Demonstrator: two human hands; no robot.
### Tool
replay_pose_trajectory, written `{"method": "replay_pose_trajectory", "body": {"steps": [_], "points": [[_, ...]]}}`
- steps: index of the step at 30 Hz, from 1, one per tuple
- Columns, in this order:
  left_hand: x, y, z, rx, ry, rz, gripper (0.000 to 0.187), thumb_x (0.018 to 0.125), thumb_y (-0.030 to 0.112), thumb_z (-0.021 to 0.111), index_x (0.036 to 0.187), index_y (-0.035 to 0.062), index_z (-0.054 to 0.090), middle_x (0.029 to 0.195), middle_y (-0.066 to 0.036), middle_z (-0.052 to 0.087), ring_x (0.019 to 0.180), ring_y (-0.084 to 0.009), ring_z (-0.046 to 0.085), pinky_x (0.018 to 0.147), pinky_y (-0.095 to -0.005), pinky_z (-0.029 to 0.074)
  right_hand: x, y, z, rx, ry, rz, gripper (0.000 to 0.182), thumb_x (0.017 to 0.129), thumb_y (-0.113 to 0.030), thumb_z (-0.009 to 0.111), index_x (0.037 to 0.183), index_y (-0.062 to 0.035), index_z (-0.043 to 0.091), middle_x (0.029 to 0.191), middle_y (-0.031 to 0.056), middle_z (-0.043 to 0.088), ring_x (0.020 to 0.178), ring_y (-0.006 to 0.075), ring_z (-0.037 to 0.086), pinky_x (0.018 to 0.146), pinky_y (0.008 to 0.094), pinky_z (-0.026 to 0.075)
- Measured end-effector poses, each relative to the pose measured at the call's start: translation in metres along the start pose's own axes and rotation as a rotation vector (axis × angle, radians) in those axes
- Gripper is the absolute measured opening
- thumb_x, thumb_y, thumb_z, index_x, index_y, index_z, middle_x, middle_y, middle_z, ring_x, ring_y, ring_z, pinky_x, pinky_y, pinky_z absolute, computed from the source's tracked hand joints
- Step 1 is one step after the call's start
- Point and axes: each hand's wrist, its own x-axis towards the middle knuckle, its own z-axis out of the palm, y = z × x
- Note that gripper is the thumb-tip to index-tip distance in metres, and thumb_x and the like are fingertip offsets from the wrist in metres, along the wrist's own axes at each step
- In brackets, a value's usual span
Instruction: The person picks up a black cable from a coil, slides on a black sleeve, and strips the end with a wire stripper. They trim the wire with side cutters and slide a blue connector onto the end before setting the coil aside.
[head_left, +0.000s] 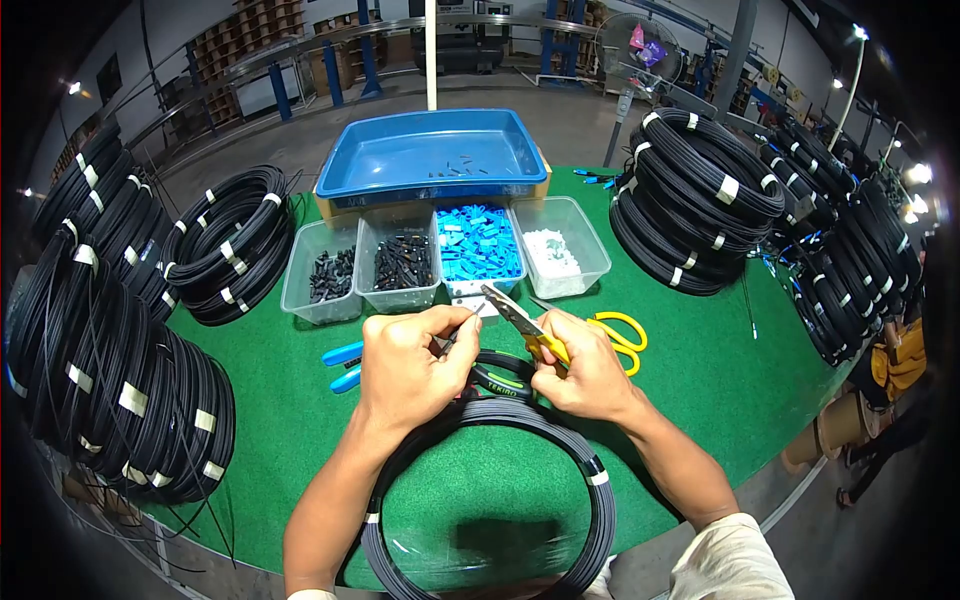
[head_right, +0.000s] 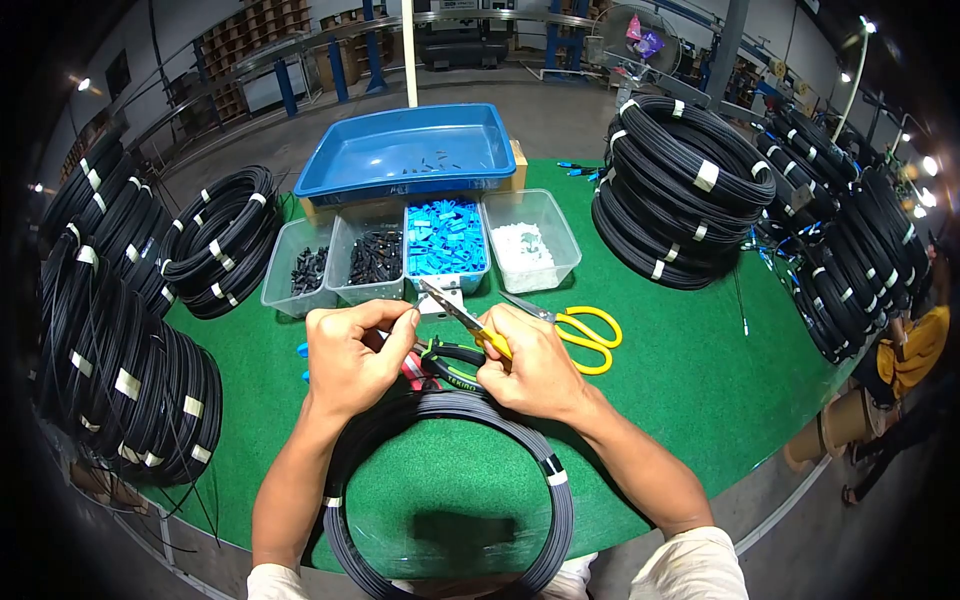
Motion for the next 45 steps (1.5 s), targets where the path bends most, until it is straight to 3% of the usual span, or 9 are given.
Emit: {"method": "replay_pose_trajectory", "body": {"steps": [10, 17, 21, 25, 27, 28, 33, 37, 45], "points": [[-0.002, -0.002, -0.003, 0.027, -0.024, 0.077, 0.012, 0.087, 0.006, 0.069, 0.086, -0.0042, 0.076, 0.063, -0.007, 0.071, 0.049, -0.0084, 0.063, 0.048, -0.0221, 0.048, 0.005, 0.003, -0.011, -0.015, -0.014, -0.013, 0.016, 0.068, 0.001, 0.058, 0.081, 0.001, 0.049, 0.071, 0.0128, 0.049, 0.062, 0.0307, 0.05, 0.059, 0.039, 0.042], [-0.001, 0.0, -0.012, -0.066, 0.034, 0.022, 0.012, 0.086, 0.008, 0.069, 0.085, -0.0009, 0.076, 0.06, -0.008, 0.069, 0.047, -0.0091, 0.061, 0.047, -0.0256, 0.047, 0.03, 0.032, -0.054, 0.032, 0.235, 0.2, 0.013, 0.078, 0.0, 0.062, 0.083, -0.0037, 0.05, 0.077, -0.0018, 0.048, 0.072, 0.0062, 0.046, 0.064, 0.0225, 0.042], [0.005, -0.006, -0.013, -0.222, 0.025, -0.121, 0.015, 0.091, 0.01, 0.068, 0.092, -0.0023, 0.077, 0.068, -0.007, 0.072, 0.048, -0.007, 0.059, 0.045, -0.0229, 0.046, 0.076, 0.028, -0.064, -0.231, 0.155, 0.071, 0.02, 0.071, -0.008, 0.062, 0.078, -0.0031, 0.043, 0.073, 0.0141, 0.051, 0.066, 0.0287, 0.05, 0.065, 0.0376, 0.044], [0.006, -0.025, -0.014, -0.418, -0.029, -0.21, 0.022, 0.097, 0.014, 0.066, 0.102, -0.0052, 0.074, 0.08, -0.011, 0.074, 0.051, -0.0084, 0.058, 0.046, -0.0219, 0.047, 0.152, 0.066, -0.069, -0.502, -0.052, -0.143, 0.013, 0.072, -0.005, 0.06, 0.084, -0.0018, 0.059, 0.083, 0.0216, 0.058, 0.082, 0.0403, 0.059, 0.071, 0.045, 0.046], [0.007, -0.035, -0.017, -0.598, -0.081, -0.279, 0.024, 0.1, 0.016, 0.063, 0.107, -0.0058, 0.07, 0.089, -0.013, 0.073, 0.058, -0.0101, 0.06, 0.053, -0.0223, 0.05, 0.198, 0.068, -0.077, -0.456, -0.294, -0.014, 0.014, 0.07, -0.001, 0.065, 0.078, -0.0016, 0.054, 0.072, 0.0142, 0.062, 0.07, 0.025, 0.065, 0.064, 0.0381, 0.049], [0.008, -0.04, -0.017, -0.595, -0.075, -0.281, 0.024, 0.1, 0.016, 0.063, 0.107, -0.0058, 0.07, 0.089, -0.013, 0.073, 0.058, -0.0101, 0.06, 0.053, -0.0223, 0.05, 0.214, 0.049, -0.079, -0.584, -0.362, 0.167, 0.014, 0.076, -0.005, 0.063, 0.089, -0.0005, 0.066, 0.088, 0.0246, 0.069, 0.089, 0.039, 0.069, 0.074, 0.0455, 0.053], [0.01, -0.056, -0.015, -0.73, -0.101, -0.309, 0.026, 0.101, 0.02, 0.062, 0.109, -0.0044, 0.067, 0.091, -0.012, 0.073, 0.06, -0.0093, 0.061, 0.056, -0.0224, 0.05, 0.267, 0.033, -0.062, -1.318, -0.461, 0.174, 0.033, 0.076, 0.004, 0.069, 0.107, -0.0067, 0.075, 0.1, 0.0138, 0.075, 0.096, 0.0313, 0.073, 0.079, 0.038, 0.06], [0.011, -0.06, -0.014, -0.71, -0.105, -0.312, 0.026, 0.101, 0.02, 0.061, 0.109, -0.0039, 0.066, 0.091, -0.012, 0.073, 0.06, -0.0089, 0.061, 0.057, -0.0227, 0.051, 0.289, 0.016, -0.061, -1.184, -0.902, 0.464, 0.023, 0.081, 0.006, 0.067, 0.103, 0.0046, 0.072, 0.095, 0.0158, 0.076, 0.087, 0.0266, 0.076, 0.072, 0.0386, 0.062], [0.011, -0.062, -0.013, -0.714, -0.086, -0.319, 0.024, 0.101, 0.019, 0.061, 0.107, -0.0029, 0.068, 0.089, -0.01, 0.074, 0.059, -0.0066, 0.06, 0.055, -0.022, 0.05, 0.281, 0.032, -0.079, -0.712, -0.764, 0.708, 0.024, 0.087, 0.01, 0.06, 0.11, 0.011, 0.062, 0.096, 0.023, 0.073, 0.087, 0.0333, 0.075, 0.074, 0.0438, 0.064]]}}
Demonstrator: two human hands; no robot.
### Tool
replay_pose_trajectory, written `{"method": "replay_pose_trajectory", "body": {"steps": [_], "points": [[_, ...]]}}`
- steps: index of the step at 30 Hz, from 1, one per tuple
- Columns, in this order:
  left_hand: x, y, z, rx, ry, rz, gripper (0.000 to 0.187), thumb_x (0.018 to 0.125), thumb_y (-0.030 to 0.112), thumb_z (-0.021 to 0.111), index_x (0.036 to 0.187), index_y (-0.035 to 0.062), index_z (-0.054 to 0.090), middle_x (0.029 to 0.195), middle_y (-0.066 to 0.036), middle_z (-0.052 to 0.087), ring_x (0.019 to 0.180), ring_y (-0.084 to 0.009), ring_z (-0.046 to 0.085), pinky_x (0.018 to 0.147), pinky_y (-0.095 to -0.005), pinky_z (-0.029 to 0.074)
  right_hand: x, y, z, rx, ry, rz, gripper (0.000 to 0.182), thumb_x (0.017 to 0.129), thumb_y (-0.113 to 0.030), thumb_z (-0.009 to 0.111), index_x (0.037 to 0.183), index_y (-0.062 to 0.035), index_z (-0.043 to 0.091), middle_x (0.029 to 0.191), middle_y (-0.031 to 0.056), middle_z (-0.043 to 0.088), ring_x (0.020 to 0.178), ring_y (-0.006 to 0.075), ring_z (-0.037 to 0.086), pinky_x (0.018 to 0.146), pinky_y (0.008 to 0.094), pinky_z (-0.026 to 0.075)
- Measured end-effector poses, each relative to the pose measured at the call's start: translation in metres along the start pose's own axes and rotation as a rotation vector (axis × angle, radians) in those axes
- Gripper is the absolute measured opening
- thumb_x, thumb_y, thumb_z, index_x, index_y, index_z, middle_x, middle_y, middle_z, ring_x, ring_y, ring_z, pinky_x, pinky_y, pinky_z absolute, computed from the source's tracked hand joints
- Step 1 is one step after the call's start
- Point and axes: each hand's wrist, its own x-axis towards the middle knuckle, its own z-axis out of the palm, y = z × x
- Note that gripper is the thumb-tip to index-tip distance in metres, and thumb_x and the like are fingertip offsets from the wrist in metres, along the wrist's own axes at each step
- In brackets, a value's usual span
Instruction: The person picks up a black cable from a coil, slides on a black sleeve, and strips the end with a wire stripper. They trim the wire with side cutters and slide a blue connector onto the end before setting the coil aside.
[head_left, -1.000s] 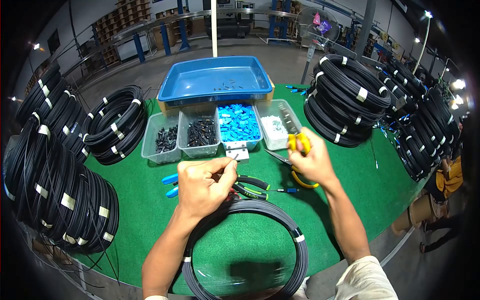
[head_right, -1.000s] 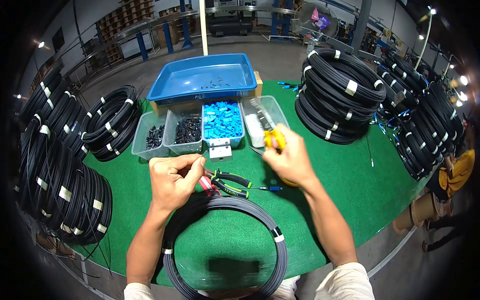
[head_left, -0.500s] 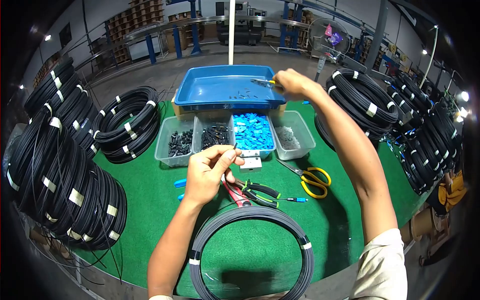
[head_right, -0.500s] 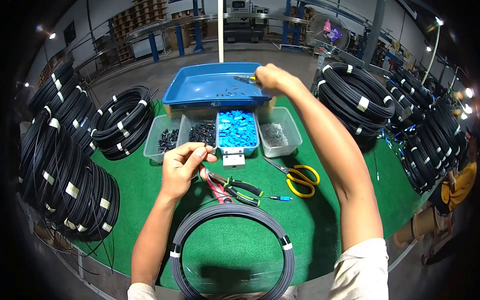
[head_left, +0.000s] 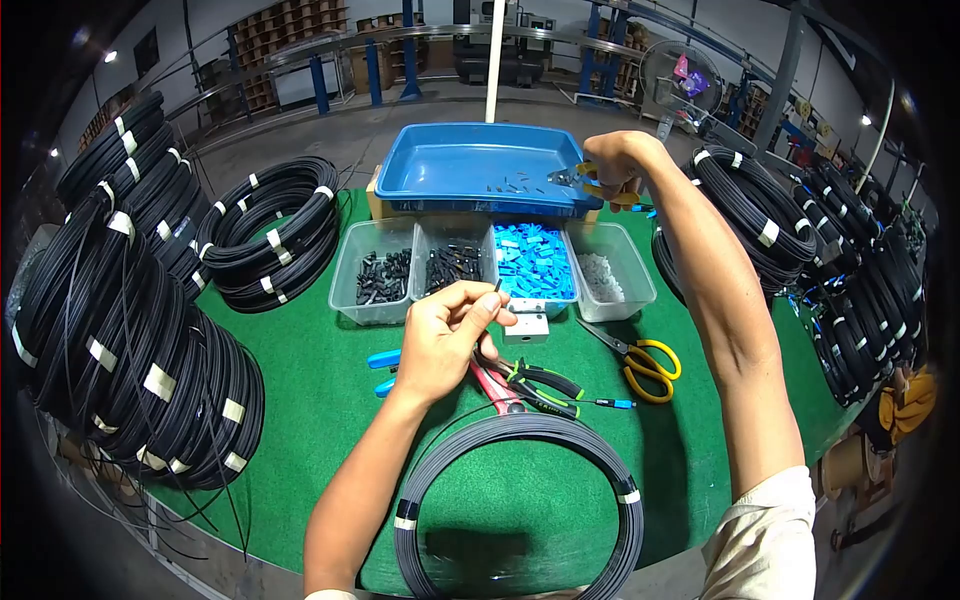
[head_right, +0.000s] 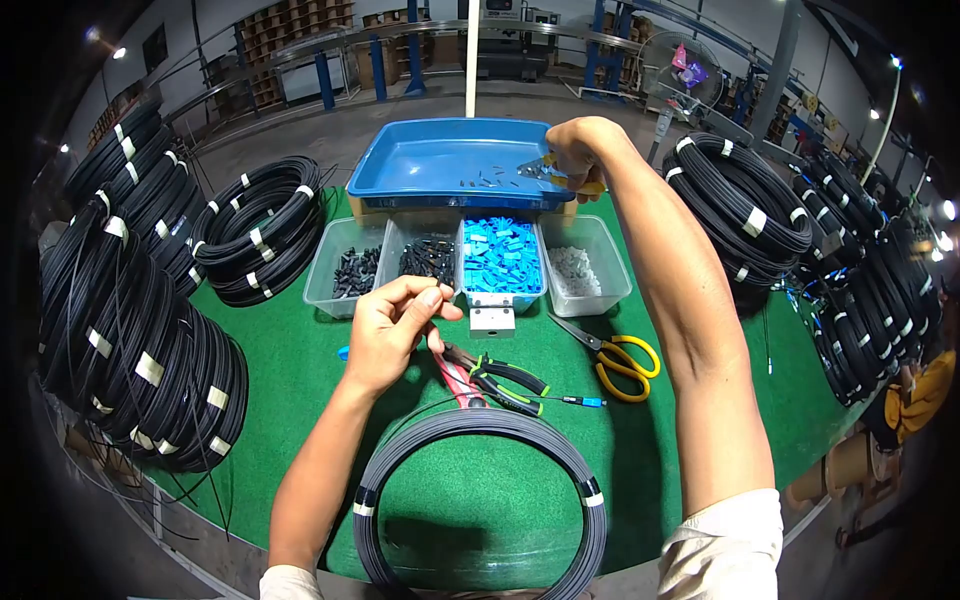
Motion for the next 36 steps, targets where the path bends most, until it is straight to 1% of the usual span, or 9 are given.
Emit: {"method": "replay_pose_trajectory", "body": {"steps": [8, 11, 15, 21, 22, 23, 28, 35, 36], "points": [[-0.002, -0.001, 0.005, 0.01, 0.0, 0.002, 0.024, 0.1, 0.02, 0.062, 0.107, -0.0022, 0.067, 0.091, -0.01, 0.074, 0.06, -0.007, 0.06, 0.056, -0.0222, 0.051, -0.022, 0.015, 0.008, 0.179, 0.061, -0.051, 0.024, 0.081, 0.013, 0.061, 0.105, 0.0123, 0.059, 0.09, 0.0231, 0.071, 0.08, 0.0303, 0.075, 0.067, 0.0406, 0.065], [-0.003, -0.001, 0.006, 0.017, 0.008, 0.012, 0.025, 0.1, 0.02, 0.063, 0.108, -0.0027, 0.067, 0.091, -0.011, 0.074, 0.059, -0.0073, 0.06, 0.056, -0.0221, 0.051, -0.025, 0.023, 0.032, -0.016, 0.374, -0.344, 0.016, 0.076, 0.007, 0.067, 0.09, 0.0026, 0.059, 0.086, 0.0151, 0.071, 0.074, 0.0242, 0.073, 0.066, 0.0385, 0.057], [-0.004, -0.001, 0.007, 0.007, 0.042, 0.057, 0.025, 0.1, 0.02, 0.064, 0.109, -0.0032, 0.066, 0.09, -0.011, 0.074, 0.059, -0.0075, 0.06, 0.055, -0.0218, 0.05, -0.052, 0.034, 0.115, 0.346, 0.593, -0.695, 0.015, 0.081, -0.008, 0.069, 0.086, -0.0013, 0.056, 0.078, 0.0157, 0.062, 0.075, 0.0311, 0.065, 0.069, 0.0428, 0.05], [-0.007, -0.003, 0.014, -0.051, 0.077, 0.103, 0.023, 0.1, 0.017, 0.064, 0.11, -0.0031, 0.065, 0.09, -0.013, 0.074, 0.059, -0.0072, 0.06, 0.055, -0.0215, 0.049, -0.113, 0.046, 0.221, 0.506, 0.432, -0.609, 0.034, 0.092, -0.022, 0.069, 0.107, -0.003, 0.045, 0.098, 0.0188, 0.058, 0.09, 0.0335, 0.058, 0.082, 0.0432, 0.046], [-0.008, -0.003, 0.016, -0.047, 0.078, 0.117, 0.022, 0.1, 0.017, 0.063, 0.11, -0.003, 0.065, 0.09, -0.013, 0.074, 0.059, -0.0073, 0.06, 0.055, -0.0216, 0.049, -0.119, 0.045, 0.228, 0.518, 0.39, -0.518, 0.034, 0.091, -0.017, 0.069, 0.111, -0.0027, 0.045, 0.096, 0.0148, 0.054, 0.091, 0.0261, 0.054, 0.085, 0.0393, 0.045], [-0.009, -0.002, 0.018, -0.041, 0.078, 0.131, 0.022, 0.1, 0.017, 0.063, 0.109, -0.0029, 0.065, 0.09, -0.013, 0.074, 0.059, -0.0074, 0.06, 0.055, -0.0217, 0.049, -0.118, 0.049, 0.237, 0.455, 0.396, -0.478, 0.037, 0.092, -0.026, 0.067, 0.112, -0.0032, 0.046, 0.105, 0.0187, 0.056, 0.098, 0.0363, 0.056, 0.087, 0.0449, 0.044], [-0.014, 0.001, 0.025, -0.026, 0.089, 0.173, 0.022, 0.1, 0.016, 0.063, 0.108, -0.0043, 0.065, 0.089, -0.015, 0.074, 0.055, -0.0106, 0.061, 0.051, -0.0228, 0.05, -0.113, 0.056, 0.259, 0.007, 0.566, -0.416, 0.045, 0.089, -0.032, 0.067, 0.121, -0.0048, 0.05, 0.113, 0.0167, 0.055, 0.111, 0.0333, 0.052, 0.095, 0.0447, 0.038], [-0.022, 0.009, 0.034, 0.031, 0.098, 0.179, 0.017, 0.097, 0.01, 0.066, 0.105, -0.0043, 0.066, 0.086, -0.014, 0.074, 0.056, -0.0098, 0.061, 0.05, -0.023, 0.05, -0.111, 0.047, 0.253, 0.219, 0.626, -0.562, 0.04, 0.083, -0.025, 0.074, 0.114, -0.0053, 0.06, 0.11, 0.0153, 0.057, 0.109, 0.0347, 0.053, 0.095, 0.0447, 0.039], [-0.023, 0.008, 0.037, 0.047, 0.113, 0.191, 0.016, 0.096, 0.009, 0.067, 0.104, -0.0044, 0.067, 0.086, -0.014, 0.074, 0.056, -0.0096, 0.061, 0.05, -0.023, 0.05, -0.107, 0.039, 0.245, 0.349, 0.733, -0.712, 0.028, 0.084, -0.018, 0.077, 0.104, -0.0031, 0.064, 0.096, 0.0088, 0.061, 0.091, 0.0242, 0.06, 0.084, 0.0369, 0.047]]}}
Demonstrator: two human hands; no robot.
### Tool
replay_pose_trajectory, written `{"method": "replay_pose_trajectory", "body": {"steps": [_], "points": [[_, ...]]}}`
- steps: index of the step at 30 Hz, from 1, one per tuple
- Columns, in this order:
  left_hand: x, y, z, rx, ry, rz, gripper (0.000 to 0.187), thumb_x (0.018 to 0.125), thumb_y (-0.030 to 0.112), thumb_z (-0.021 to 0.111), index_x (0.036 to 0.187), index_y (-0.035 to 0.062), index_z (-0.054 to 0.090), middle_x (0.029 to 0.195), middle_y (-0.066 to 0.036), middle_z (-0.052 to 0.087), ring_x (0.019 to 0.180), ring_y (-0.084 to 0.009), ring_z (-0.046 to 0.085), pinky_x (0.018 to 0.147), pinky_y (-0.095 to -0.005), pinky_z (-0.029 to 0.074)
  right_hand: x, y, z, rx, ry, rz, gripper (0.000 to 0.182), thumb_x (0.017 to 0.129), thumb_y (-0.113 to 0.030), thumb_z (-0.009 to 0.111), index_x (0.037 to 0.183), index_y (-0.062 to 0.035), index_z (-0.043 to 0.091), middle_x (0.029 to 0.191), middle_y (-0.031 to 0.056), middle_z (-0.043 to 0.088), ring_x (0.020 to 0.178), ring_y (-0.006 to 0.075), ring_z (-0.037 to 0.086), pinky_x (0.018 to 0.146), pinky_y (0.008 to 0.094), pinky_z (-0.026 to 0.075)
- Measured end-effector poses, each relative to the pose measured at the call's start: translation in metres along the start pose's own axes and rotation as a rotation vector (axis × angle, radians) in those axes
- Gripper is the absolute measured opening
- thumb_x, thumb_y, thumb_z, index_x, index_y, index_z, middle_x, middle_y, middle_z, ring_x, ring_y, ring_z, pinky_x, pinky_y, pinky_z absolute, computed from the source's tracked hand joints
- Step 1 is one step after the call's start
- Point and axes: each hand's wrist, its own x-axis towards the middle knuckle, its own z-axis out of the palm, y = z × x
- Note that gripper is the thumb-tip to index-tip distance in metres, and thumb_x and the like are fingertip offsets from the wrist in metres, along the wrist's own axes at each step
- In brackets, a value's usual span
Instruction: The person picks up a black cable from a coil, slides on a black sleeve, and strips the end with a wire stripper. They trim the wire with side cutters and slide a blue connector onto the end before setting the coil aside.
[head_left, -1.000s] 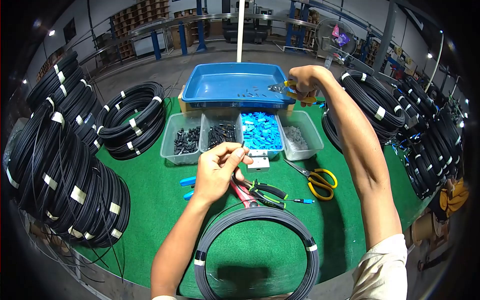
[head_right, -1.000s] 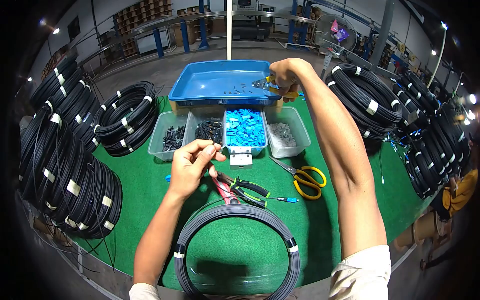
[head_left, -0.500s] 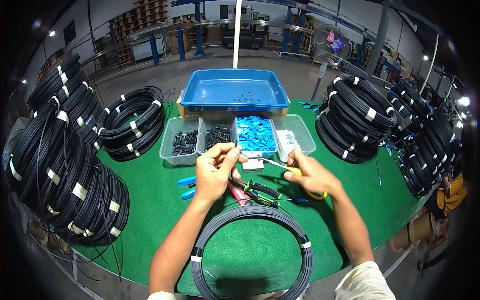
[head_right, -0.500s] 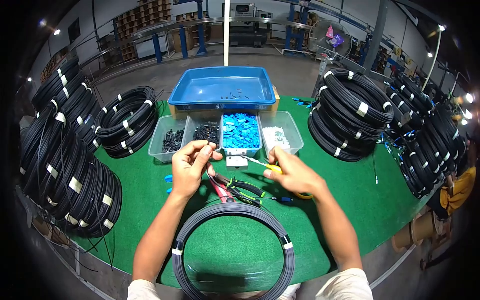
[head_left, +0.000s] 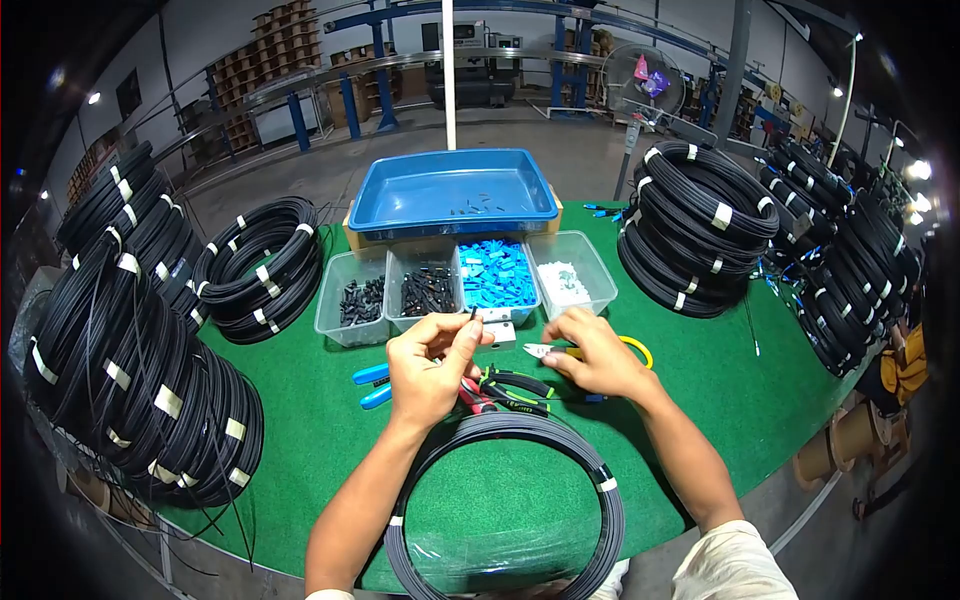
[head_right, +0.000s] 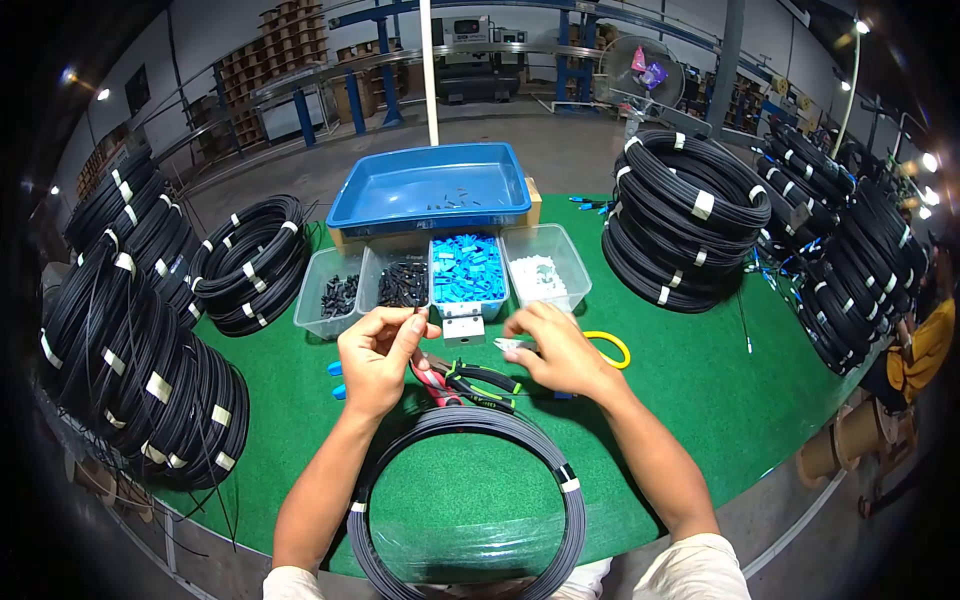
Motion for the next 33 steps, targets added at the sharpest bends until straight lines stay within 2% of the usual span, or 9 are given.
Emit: {"method": "replay_pose_trajectory", "body": {"steps": [1, 3, 5, 11, 15, 18, 23, 29, 33], "points": [[-0.002, -0.001, 0.003, 0.016, 0.012, 0.011, 0.014, 0.096, 0.008, 0.067, 0.103, -0.0044, 0.067, 0.086, -0.014, 0.074, 0.057, -0.0094, 0.062, 0.05, -0.023, 0.05, 0.01, -0.011, -0.001, 0.001, 0.003, 0.009, 0.028, 0.084, -0.018, 0.077, 0.104, -0.0031, 0.064, 0.096, 0.0088, 0.061, 0.091, 0.0242, 0.06, 0.084, 0.0369, 0.047], [-0.005, -0.002, 0.006, 0.025, -0.008, -0.016, 0.012, 0.095, 0.006, 0.068, 0.101, -0.0037, 0.07, 0.088, -0.009, 0.075, 0.061, -0.0074, 0.064, 0.053, -0.0219, 0.052, 0.028, -0.045, -0.009, 0.694, 0.007, 0.286, 0.024, 0.086, -0.013, 0.077, 0.104, -0.0009, 0.067, 0.083, 0.0004, 0.061, 0.076, 0.0103, 0.058, 0.073, 0.0271, 0.049], [-0.005, -0.002, 0.008, 0.123, -0.004, 0.026, 0.012, 0.094, 0.006, 0.068, 0.101, -0.0034, 0.07, 0.087, -0.008, 0.075, 0.061, -0.0077, 0.065, 0.052, -0.0216, 0.051, 0.046, -0.058, -0.003, 1.008, 0.088, 0.168, 0.03, 0.087, -0.015, 0.079, 0.11, 0.0007, 0.068, 0.077, -0.0046, 0.057, 0.069, 0.0025, 0.051, 0.062, 0.0215, 0.046], [-0.005, 0.0, 0.003, 0.105, -0.068, 0.009, 0.012, 0.095, 0.009, 0.068, 0.1, -0.0019, 0.07, 0.084, -0.009, 0.075, 0.059, -0.0074, 0.064, 0.051, -0.0221, 0.052, 0.063, -0.057, 0.007, 1.168, 0.077, 0.18, 0.023, 0.083, -0.013, 0.081, 0.1, 0.0018, 0.075, 0.083, 0.0049, 0.069, 0.072, 0.0108, 0.064, 0.065, 0.0234, 0.049], [-0.001, 0.0, -0.002, 0.079, -0.187, -0.107, 0.015, 0.099, 0.01, 0.062, 0.1, -0.0037, 0.066, 0.085, -0.014, 0.073, 0.059, -0.0116, 0.065, 0.054, -0.0242, 0.054, 0.06, -0.037, 0.006, 1.605, 0.062, 0.297, 0.02, 0.086, -0.015, 0.078, 0.091, 0.0031, 0.071, 0.078, 0.0021, 0.063, 0.061, 0.01, 0.051, 0.058, 0.0264, 0.043], [0.001, -0.004, -0.009, -0.072, -0.3, -0.193, 0.021, 0.102, 0.015, 0.057, 0.105, -0.0049, 0.064, 0.087, -0.016, 0.072, 0.059, -0.0132, 0.064, 0.056, -0.0249, 0.053, 0.06, -0.02, 0.002, 1.762, 0.025, 0.04, 0.021, 0.084, -0.013, 0.08, 0.097, 0.0016, 0.072, 0.083, 0.0002, 0.06, 0.074, 0.0097, 0.055, 0.067, 0.0244, 0.047], [0.004, -0.009, -0.013, -0.178, -0.407, -0.243, 0.025, 0.104, 0.021, 0.057, 0.108, -0.0022, 0.065, 0.09, -0.012, 0.073, 0.061, -0.0088, 0.063, 0.055, -0.0216, 0.049, 0.057, -0.033, -0.005, 1.12, -0.059, 0.039, 0.036, 0.073, -0.01, 0.087, 0.107, -0.0044, 0.076, 0.091, -0.001, 0.058, 0.084, 0.0083, 0.055, 0.075, 0.0244, 0.044], [0.003, -0.011, -0.014, -0.334, -0.555, -0.374, 0.029, 0.103, 0.025, 0.057, 0.099, -0.0042, 0.061, 0.084, -0.019, 0.07, 0.056, -0.0168, 0.064, 0.052, -0.0254, 0.052, 0.057, -0.034, 0.004, 1.179, -0.023, -0.157, 0.025, 0.068, -0.005, 0.088, 0.091, -0.0014, 0.079, 0.093, 0.0046, 0.058, 0.086, 0.0145, 0.056, 0.076, 0.0268, 0.045], [0.002, -0.008, -0.013, -0.368, -0.54, -0.383, 0.03, 0.102, 0.025, 0.058, 0.099, -0.0047, 0.061, 0.082, -0.02, 0.069, 0.053, -0.017, 0.062, 0.05, -0.0252, 0.05, 0.055, -0.025, 0.001, 1.557, 0.096, -0.061, 0.02, 0.071, -0.009, 0.087, 0.087, -0.0016, 0.076, 0.096, 0.0046, 0.056, 0.084, 0.0151, 0.054, 0.075, 0.0285, 0.045]]}}
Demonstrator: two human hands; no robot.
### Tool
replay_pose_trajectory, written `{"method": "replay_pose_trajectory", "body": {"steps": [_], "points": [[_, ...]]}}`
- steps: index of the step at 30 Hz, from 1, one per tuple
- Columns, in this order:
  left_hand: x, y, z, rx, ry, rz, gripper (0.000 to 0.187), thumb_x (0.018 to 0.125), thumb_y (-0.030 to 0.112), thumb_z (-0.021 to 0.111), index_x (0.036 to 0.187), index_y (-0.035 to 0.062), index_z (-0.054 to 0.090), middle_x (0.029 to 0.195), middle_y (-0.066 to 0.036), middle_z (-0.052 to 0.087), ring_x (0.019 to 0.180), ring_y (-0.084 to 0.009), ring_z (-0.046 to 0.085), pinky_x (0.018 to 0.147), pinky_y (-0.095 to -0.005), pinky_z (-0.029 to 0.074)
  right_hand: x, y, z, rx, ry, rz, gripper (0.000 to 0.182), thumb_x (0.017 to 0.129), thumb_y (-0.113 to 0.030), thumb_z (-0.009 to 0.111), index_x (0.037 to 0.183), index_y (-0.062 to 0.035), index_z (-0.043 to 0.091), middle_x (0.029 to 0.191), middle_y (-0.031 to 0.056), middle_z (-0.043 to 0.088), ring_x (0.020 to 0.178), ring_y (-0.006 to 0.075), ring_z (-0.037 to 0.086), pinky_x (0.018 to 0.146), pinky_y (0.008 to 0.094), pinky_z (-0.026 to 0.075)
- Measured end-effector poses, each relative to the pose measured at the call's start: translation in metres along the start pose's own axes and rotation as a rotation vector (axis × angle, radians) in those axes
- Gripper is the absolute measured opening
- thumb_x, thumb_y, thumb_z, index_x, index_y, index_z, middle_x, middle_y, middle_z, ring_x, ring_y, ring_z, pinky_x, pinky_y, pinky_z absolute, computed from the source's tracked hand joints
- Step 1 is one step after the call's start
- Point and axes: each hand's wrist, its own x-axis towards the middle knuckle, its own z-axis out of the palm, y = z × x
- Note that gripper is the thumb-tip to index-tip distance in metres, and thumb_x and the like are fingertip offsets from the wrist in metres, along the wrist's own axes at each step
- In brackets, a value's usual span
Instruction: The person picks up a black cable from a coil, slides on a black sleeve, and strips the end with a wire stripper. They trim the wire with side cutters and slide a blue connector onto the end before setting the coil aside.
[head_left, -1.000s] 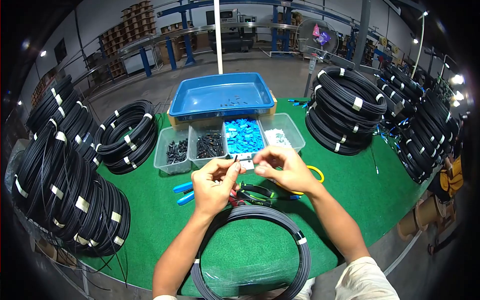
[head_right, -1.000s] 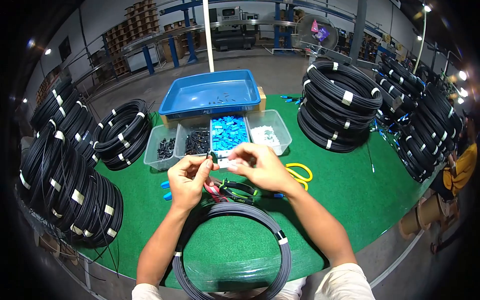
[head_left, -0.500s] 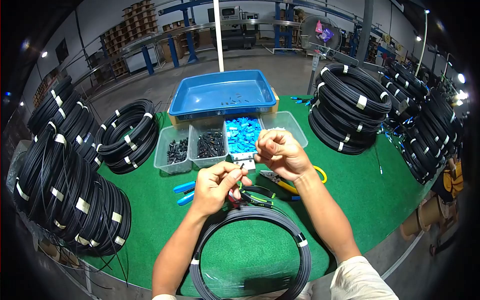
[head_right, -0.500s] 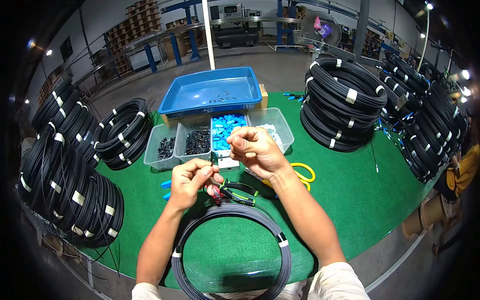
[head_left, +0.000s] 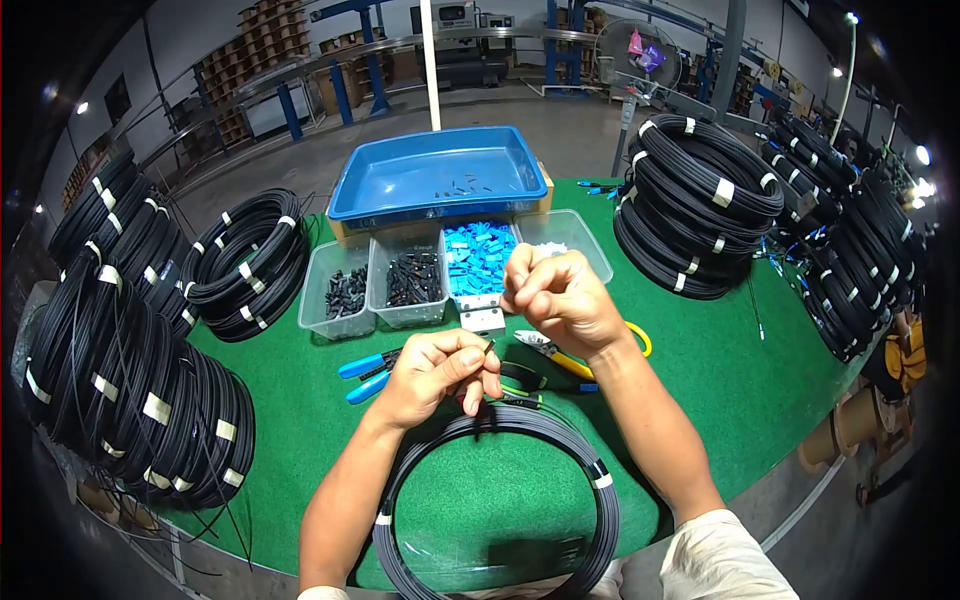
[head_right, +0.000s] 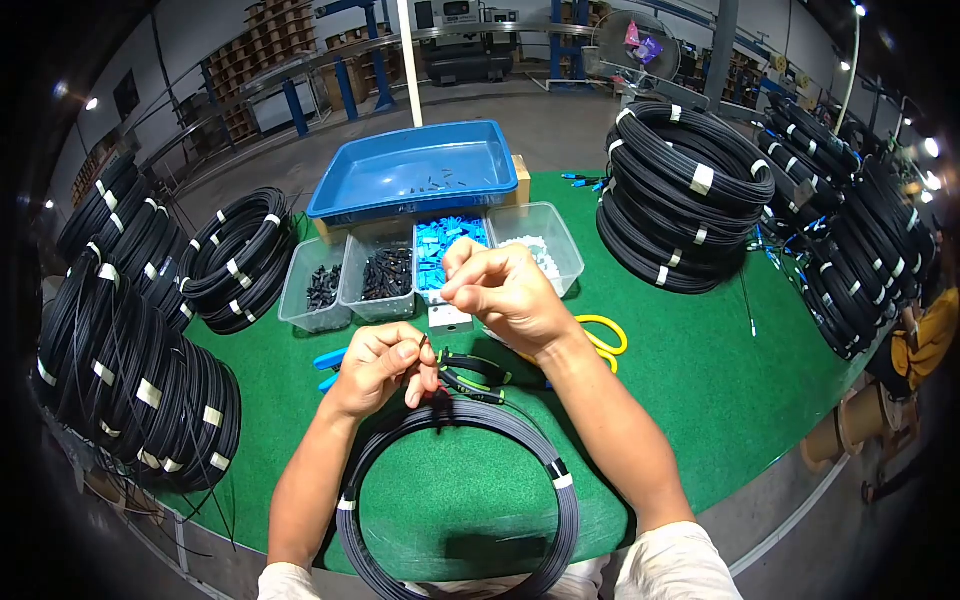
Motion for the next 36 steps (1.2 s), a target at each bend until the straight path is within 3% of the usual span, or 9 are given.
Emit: {"method": "replay_pose_trajectory", "body": {"steps": [2, 6, 9, 14, 18, 24, 30, 33, 36], "points": [[0.0, -0.001, -0.001, -0.002, 0.009, 0.004, 0.03, 0.102, 0.025, 0.058, 0.099, -0.0048, 0.061, 0.082, -0.02, 0.069, 0.053, -0.0171, 0.062, 0.05, -0.0251, 0.05, 0.0, -0.002, -0.003, 0.036, -0.038, 0.003, 0.028, 0.068, -0.011, 0.089, 0.092, -0.0011, 0.076, 0.099, 0.0043, 0.056, 0.087, 0.0144, 0.053, 0.077, 0.0287, 0.045], [0.002, -0.002, 0.0, 0.043, 0.028, 0.005, 0.029, 0.102, 0.025, 0.058, 0.099, -0.0045, 0.061, 0.083, -0.02, 0.07, 0.054, -0.0167, 0.062, 0.051, -0.0249, 0.05, 0.0, -0.009, 0.004, -0.5, -0.191, 0.073, 0.036, 0.066, -0.008, 0.09, 0.1, -0.0032, 0.078, 0.093, -0.0005, 0.059, 0.087, 0.0103, 0.054, 0.076, 0.0251, 0.042], [0.001, -0.002, 0.006, 0.113, 0.099, 0.037, 0.021, 0.102, 0.019, 0.06, 0.103, -0.0015, 0.065, 0.085, -0.01, 0.072, 0.058, -0.0094, 0.061, 0.051, -0.022, 0.047, -0.004, 0.003, 0.014, -0.407, -0.136, 0.082, 0.032, 0.07, -0.007, 0.088, 0.1, -0.0043, 0.078, 0.09, -0.0002, 0.059, 0.083, 0.0093, 0.054, 0.071, 0.0244, 0.042], [0.003, 0.001, 0.024, 0.481, 0.376, 0.22, 0.008, 0.097, 0.009, 0.065, 0.096, 0.0004, 0.067, 0.08, -0.006, 0.073, 0.057, -0.0056, 0.06, 0.049, -0.022, 0.047, -0.003, 0.0, 0.02, -0.097, 0.337, 0.043, 0.014, 0.079, -0.007, 0.083, 0.089, -0.0017, 0.076, 0.088, 0.0024, 0.064, 0.077, 0.0083, 0.057, 0.069, 0.0243, 0.046], [0.004, 0.001, 0.029, 0.83, 0.515, 0.393, 0.005, 0.094, 0.002, 0.066, 0.094, -0.0032, 0.066, 0.08, -0.008, 0.075, 0.061, -0.0068, 0.065, 0.054, -0.0223, 0.051, -0.004, -0.001, 0.02, -0.315, 0.423, -0.07, 0.014, 0.083, -0.007, 0.08, 0.094, -0.0021, 0.073, 0.082, 0.0013, 0.067, 0.073, 0.007, 0.059, 0.07, 0.0229, 0.048], [0.006, -0.004, 0.033, 0.96, 0.583, 0.527, 0.005, 0.09, 0.005, 0.071, 0.091, -0.0003, 0.069, 0.074, -0.005, 0.073, 0.056, -0.007, 0.064, 0.051, -0.0239, 0.049, -0.012, 0.011, 0.018, -0.654, 0.132, -0.121, 0.025, 0.08, -0.013, 0.084, 0.099, 0.0, 0.073, 0.096, 0.0017, 0.061, 0.076, 0.0069, 0.054, 0.066, 0.0216, 0.048], [0.002, -0.006, 0.028, 1.151, 0.523, 0.555, 0.005, 0.091, 0.001, 0.069, 0.094, -0.0029, 0.068, 0.079, -0.009, 0.075, 0.062, -0.0111, 0.07, 0.056, -0.0237, 0.054, -0.015, 0.015, 0.028, -0.477, 0.236, -0.06, 0.015, 0.084, -0.01, 0.08, 0.094, -0.0007, 0.074, 0.089, 0.0037, 0.066, 0.075, 0.0083, 0.058, 0.071, 0.0238, 0.048], [0.003, -0.007, 0.028, 1.153, 0.516, 0.563, 0.006, 0.091, 0.001, 0.069, 0.094, -0.0034, 0.068, 0.079, -0.01, 0.075, 0.064, -0.0129, 0.072, 0.056, -0.0236, 0.054, -0.014, -0.002, 0.023, -0.101, 0.366, 0.041, 0.013, 0.085, -0.01, 0.078, 0.092, 0.0001, 0.073, 0.086, 0.0037, 0.07, 0.08, 0.0084, 0.063, 0.076, 0.0243, 0.051], [0.003, -0.008, 0.028, 1.138, 0.524, 0.539, 0.006, 0.091, 0.001, 0.069, 0.095, -0.0039, 0.068, 0.08, -0.01, 0.075, 0.065, -0.0123, 0.072, 0.056, -0.023, 0.054, -0.013, -0.003, 0.02, -0.268, 0.383, -0.046, 0.014, 0.086, -0.011, 0.078, 0.093, -0.0006, 0.073, 0.086, 0.0035, 0.07, 0.077, 0.0074, 0.061, 0.074, 0.0244, 0.05]]}}
